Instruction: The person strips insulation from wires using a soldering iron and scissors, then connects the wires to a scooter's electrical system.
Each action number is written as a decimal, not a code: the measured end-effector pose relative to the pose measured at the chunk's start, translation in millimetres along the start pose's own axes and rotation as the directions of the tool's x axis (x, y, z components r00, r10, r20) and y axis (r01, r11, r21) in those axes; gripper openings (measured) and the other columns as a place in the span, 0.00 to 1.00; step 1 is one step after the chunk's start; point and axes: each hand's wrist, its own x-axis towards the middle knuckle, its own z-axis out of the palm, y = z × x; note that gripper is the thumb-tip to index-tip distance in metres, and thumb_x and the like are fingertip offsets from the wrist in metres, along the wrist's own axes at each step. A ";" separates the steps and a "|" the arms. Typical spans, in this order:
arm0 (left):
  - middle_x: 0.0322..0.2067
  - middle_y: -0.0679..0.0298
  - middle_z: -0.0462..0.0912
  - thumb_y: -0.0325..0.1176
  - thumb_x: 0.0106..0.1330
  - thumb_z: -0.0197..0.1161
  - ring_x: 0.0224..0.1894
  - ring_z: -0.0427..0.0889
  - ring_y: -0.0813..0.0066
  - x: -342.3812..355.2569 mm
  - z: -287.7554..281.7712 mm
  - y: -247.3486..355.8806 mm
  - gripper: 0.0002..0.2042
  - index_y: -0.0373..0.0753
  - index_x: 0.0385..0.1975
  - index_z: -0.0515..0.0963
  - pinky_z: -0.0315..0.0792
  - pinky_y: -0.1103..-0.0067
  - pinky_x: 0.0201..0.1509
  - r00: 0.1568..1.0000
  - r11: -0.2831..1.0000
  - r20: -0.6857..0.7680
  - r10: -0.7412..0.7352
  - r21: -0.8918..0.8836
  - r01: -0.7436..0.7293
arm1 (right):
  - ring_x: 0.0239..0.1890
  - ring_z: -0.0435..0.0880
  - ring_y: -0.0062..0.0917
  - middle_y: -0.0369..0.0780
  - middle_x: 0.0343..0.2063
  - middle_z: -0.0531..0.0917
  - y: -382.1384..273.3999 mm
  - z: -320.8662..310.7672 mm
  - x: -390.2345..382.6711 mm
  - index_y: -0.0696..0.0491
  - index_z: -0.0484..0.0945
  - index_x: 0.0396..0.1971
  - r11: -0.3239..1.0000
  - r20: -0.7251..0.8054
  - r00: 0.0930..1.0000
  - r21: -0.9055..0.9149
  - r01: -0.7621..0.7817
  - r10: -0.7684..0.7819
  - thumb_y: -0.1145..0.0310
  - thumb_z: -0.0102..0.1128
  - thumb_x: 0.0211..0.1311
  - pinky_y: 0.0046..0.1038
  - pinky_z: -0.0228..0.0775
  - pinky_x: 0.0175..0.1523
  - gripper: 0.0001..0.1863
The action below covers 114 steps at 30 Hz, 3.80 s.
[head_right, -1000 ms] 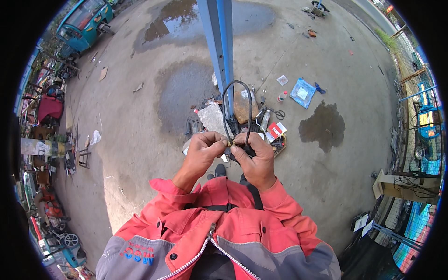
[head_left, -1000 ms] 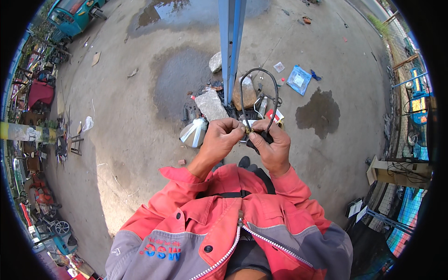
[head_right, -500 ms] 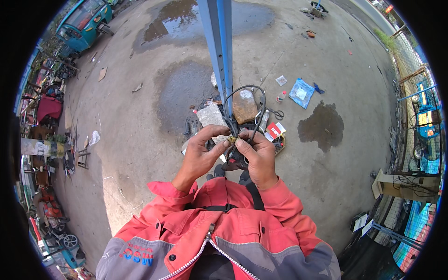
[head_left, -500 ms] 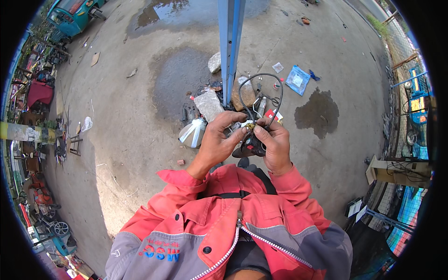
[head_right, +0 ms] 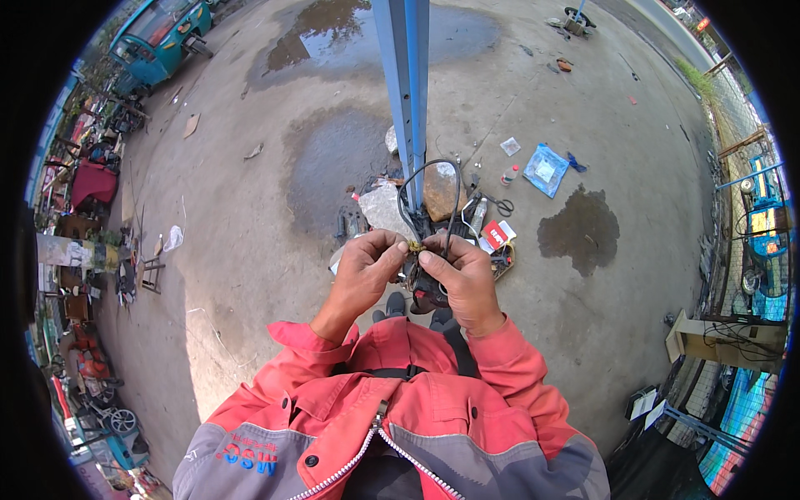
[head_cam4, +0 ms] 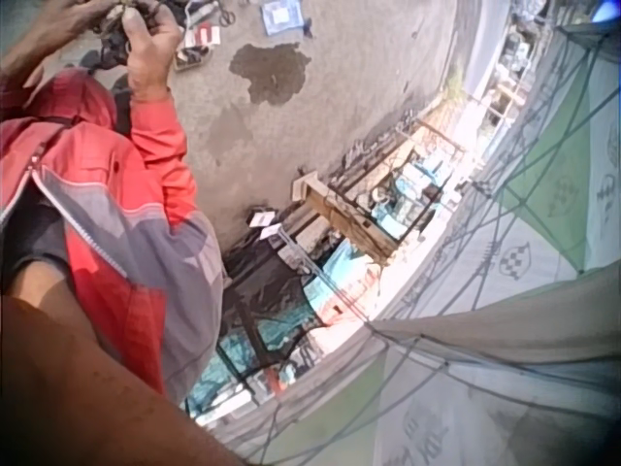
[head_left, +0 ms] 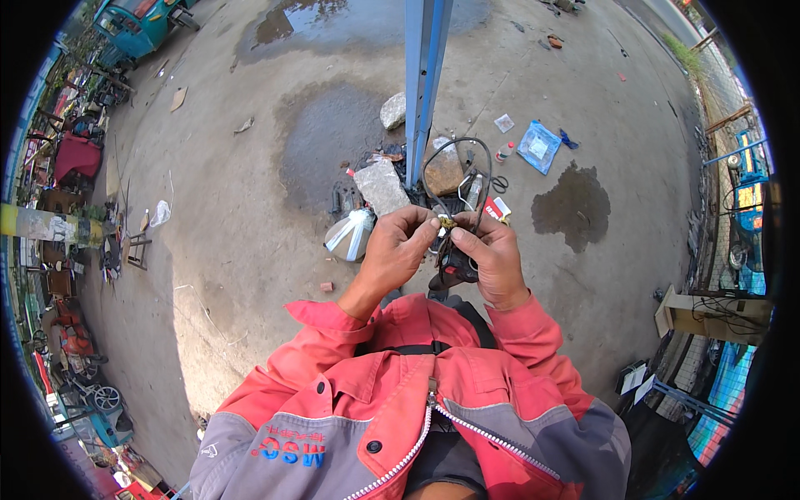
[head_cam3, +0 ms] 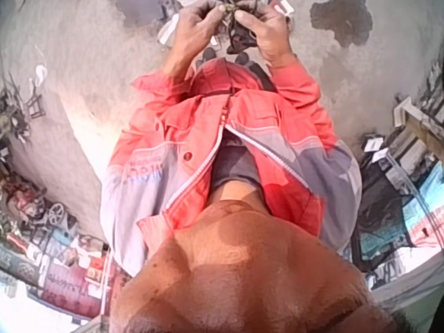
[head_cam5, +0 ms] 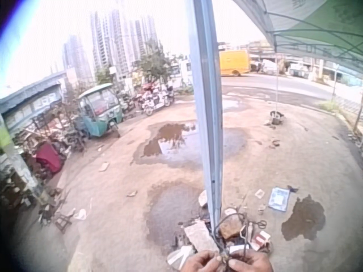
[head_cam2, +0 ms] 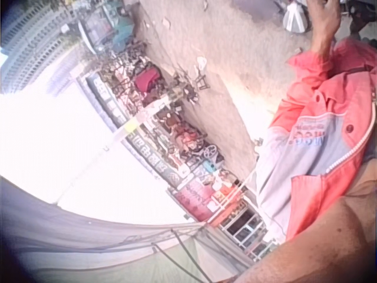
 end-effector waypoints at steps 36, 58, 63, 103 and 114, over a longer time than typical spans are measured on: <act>0.28 0.56 0.76 0.20 0.60 0.60 0.28 0.76 0.65 -5.9 3.6 -2.4 0.06 0.32 0.36 0.75 0.70 0.75 0.33 0.842 0.735 0.009 0.540 0.482 -0.477 | 0.30 0.73 0.10 0.30 0.28 0.79 5.0 2.4 2.0 0.56 0.80 0.33 0.998 0.028 0.999 -0.053 -0.038 0.040 0.66 0.60 0.67 0.15 0.67 0.37 0.08; 0.29 0.58 0.76 0.15 0.58 0.63 0.26 0.76 0.66 -7.5 4.5 9.5 0.09 0.33 0.35 0.74 0.70 0.77 0.30 0.739 0.650 -0.008 0.674 0.482 -0.587 | 0.32 0.73 0.11 0.30 0.29 0.79 10.1 -1.0 0.5 0.59 0.81 0.42 0.964 0.117 0.978 -0.186 0.190 -0.171 0.67 0.61 0.69 0.16 0.67 0.38 0.11; 0.28 0.59 0.75 0.16 0.58 0.61 0.26 0.75 0.67 -7.5 7.0 11.0 0.08 0.33 0.35 0.74 0.69 0.77 0.29 0.765 0.685 -0.005 0.644 0.450 -0.573 | 0.33 0.75 0.11 0.31 0.30 0.80 3.6 4.6 -3.9 0.60 0.81 0.43 0.953 0.162 0.969 -0.210 0.221 -0.189 0.67 0.61 0.69 0.16 0.70 0.40 0.11; 0.23 0.68 0.78 0.25 0.67 0.58 0.23 0.74 0.85 3.7 6.9 -1.1 0.03 0.32 0.35 0.74 0.67 0.85 0.25 0.998 0.952 -0.027 -0.053 -0.303 0.043 | 0.30 0.78 0.11 0.32 0.28 0.83 3.0 -4.3 6.4 0.61 0.83 0.37 0.981 0.052 0.996 -0.180 0.076 -0.068 0.72 0.65 0.63 0.18 0.73 0.37 0.08; 0.24 0.72 0.77 0.34 0.69 0.63 0.26 0.71 0.87 4.9 0.9 -1.2 0.09 0.33 0.34 0.78 0.65 0.85 0.28 1.000 0.998 0.003 -0.003 -0.058 0.003 | 0.31 0.77 0.11 0.32 0.28 0.83 11.9 -3.7 10.3 0.61 0.83 0.38 0.966 0.087 0.992 -0.235 0.110 -0.092 0.71 0.64 0.65 0.17 0.71 0.37 0.09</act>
